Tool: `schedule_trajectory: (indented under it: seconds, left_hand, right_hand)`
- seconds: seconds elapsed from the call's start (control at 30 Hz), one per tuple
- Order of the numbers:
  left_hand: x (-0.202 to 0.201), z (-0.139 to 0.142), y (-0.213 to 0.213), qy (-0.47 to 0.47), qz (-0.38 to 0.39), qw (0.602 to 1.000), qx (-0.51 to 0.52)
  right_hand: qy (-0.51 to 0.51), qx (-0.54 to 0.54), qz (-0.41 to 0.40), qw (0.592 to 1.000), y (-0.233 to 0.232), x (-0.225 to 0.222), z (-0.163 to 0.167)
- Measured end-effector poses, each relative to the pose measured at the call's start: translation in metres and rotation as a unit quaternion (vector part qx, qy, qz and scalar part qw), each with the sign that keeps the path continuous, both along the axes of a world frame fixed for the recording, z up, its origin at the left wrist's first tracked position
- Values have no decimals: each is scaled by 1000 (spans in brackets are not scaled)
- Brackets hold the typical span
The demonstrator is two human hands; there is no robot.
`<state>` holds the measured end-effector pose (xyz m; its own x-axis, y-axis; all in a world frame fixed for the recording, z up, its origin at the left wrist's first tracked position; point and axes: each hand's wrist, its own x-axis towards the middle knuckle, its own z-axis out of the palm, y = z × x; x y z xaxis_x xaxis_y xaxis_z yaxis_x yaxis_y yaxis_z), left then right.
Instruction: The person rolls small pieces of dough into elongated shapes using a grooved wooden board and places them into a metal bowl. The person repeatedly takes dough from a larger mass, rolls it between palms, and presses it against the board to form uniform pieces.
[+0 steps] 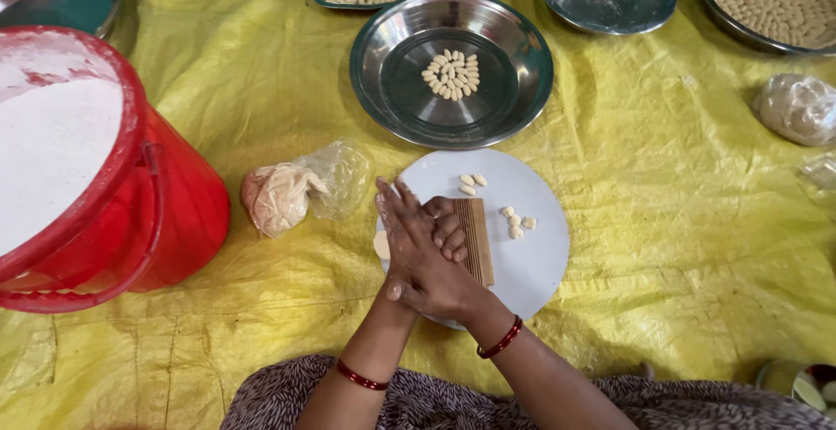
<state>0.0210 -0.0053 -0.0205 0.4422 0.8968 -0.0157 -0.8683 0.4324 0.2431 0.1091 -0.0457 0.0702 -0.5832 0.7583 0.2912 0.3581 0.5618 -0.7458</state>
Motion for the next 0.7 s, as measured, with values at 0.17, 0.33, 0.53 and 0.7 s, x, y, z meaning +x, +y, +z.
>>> schedule_trajectory:
  seconds: [0.17,0.33,0.53,0.7]
  left_hand:
    - [6,25,0,-9,37,998,-60]
    - [5,64,2,-77,9,976,-205]
    - [14,49,3,271,-44,960,-52]
    - [20,24,3,426,22,902,-63]
  right_hand:
    - [140,-122,90,978,23,11,15]
    - [462,-311,188,809,45,48,14]
    - [284,-91,18,954,55,64,10]
    - [-35,30,-130,990,46,52,7]
